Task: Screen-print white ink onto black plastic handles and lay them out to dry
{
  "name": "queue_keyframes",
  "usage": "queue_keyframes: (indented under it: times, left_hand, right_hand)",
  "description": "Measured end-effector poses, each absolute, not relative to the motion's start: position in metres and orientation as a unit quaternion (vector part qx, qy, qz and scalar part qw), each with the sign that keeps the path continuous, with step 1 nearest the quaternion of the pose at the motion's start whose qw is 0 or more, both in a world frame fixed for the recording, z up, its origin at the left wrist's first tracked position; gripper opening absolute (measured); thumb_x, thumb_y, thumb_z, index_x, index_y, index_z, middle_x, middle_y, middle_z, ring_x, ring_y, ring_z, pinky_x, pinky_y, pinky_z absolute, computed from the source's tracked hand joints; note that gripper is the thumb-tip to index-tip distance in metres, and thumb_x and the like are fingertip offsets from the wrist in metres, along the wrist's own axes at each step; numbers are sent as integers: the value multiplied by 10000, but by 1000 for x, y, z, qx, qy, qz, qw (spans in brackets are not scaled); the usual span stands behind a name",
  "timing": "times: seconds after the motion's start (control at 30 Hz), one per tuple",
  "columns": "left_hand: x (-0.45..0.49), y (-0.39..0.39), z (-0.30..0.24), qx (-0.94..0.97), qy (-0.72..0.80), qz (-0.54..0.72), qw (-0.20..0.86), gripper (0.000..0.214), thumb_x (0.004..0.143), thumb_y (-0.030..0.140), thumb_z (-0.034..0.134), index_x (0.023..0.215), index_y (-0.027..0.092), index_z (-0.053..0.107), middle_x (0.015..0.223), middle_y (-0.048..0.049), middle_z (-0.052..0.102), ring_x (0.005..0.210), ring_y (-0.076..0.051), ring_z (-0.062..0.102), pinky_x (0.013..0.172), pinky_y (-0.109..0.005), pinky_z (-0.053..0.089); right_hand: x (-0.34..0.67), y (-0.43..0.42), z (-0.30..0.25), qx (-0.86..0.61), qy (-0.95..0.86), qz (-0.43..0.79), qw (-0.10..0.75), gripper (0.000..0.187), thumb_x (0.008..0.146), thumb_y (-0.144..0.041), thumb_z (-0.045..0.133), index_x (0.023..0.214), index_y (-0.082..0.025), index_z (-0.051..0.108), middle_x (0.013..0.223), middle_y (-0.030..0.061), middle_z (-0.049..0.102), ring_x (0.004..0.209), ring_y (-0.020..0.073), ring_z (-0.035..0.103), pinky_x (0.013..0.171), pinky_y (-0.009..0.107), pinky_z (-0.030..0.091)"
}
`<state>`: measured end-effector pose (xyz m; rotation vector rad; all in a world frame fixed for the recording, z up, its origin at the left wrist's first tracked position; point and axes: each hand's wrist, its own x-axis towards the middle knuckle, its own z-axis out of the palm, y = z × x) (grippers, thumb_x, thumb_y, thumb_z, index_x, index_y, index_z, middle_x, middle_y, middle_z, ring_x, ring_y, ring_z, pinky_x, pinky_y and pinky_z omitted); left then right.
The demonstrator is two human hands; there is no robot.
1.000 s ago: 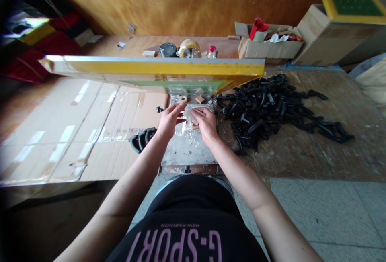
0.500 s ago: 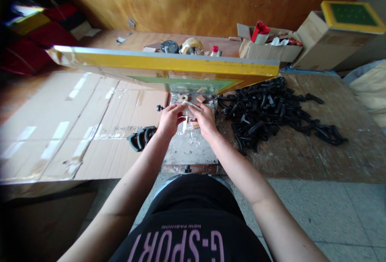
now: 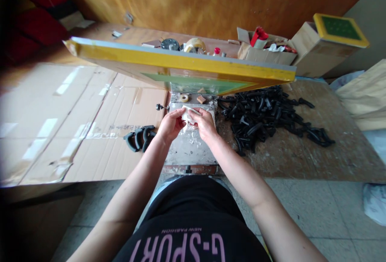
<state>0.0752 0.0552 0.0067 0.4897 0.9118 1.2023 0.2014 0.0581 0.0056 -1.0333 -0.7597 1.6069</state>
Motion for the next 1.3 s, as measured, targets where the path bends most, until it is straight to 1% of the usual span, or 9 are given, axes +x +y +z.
queue_keyframes:
  times: [0.13,0.27,0.43,0.6,0.7,0.77,0.93,1.07,1.3]
  left_hand:
    - [69,53,2,212,422,535,700,300,617,329,823,756,143,633,595,49,545,476,-39,488,457,-152,410]
    - [69,55,4,226,450,534,679,325,605,370,826,754,158,629,609,43,557,486,-43,491,462,-156,399]
    - [77,64,16,270,474,538,642,302,645,404,793,765,168,649,588,47,528,492,-45,473,479,-158,382]
    - [85,73,29,308,468,544,625,284,665,423,766,764,179,662,618,32,573,505,-57,474,488,-176,372]
    - [88,77,34,318,467,541,622,269,672,422,752,750,181,661,612,29,580,504,-62,475,497,-185,380]
    - [89,80,36,320,469,543,619,260,673,417,749,739,181,659,600,31,574,502,-62,471,500,-187,380]
    - [94,85,39,321,455,557,616,241,678,398,746,738,180,664,619,30,587,512,-62,486,509,-190,388]
    - [97,88,37,315,456,572,604,218,666,362,746,747,173,673,616,28,589,519,-71,506,519,-199,406]
    - [100,92,36,310,461,582,593,199,664,348,735,727,172,669,591,28,578,498,-75,497,501,-203,399]
  right_hand:
    - [195,57,2,-442,-302,677,505,425,520,-401,877,836,-199,678,688,-37,668,521,80,546,446,199,436]
    - [191,59,4,-452,-295,666,515,398,539,-427,861,812,-198,685,664,-45,654,505,76,535,440,199,424]
    - [193,65,11,-469,-313,617,548,329,594,-436,828,790,-205,700,699,-30,678,589,101,580,518,223,452]
    - [195,70,20,-480,-326,579,573,331,595,-447,827,801,-216,708,711,-25,687,639,122,599,557,238,467]
    - [195,72,24,-470,-334,567,588,354,593,-458,826,830,-220,714,761,-12,703,681,135,613,577,249,486]
    - [194,74,27,-462,-335,565,596,336,602,-447,823,827,-223,714,784,-11,705,692,132,613,585,249,490]
    - [193,77,27,-459,-324,554,615,291,634,-438,803,797,-220,699,754,-17,686,661,115,593,580,247,487]
    - [191,79,26,-466,-333,541,616,271,655,-438,782,802,-227,695,767,-11,686,699,122,605,600,251,492]
    - [190,79,30,-465,-323,548,615,201,680,-382,767,800,-238,694,808,-4,695,746,127,614,607,249,492]
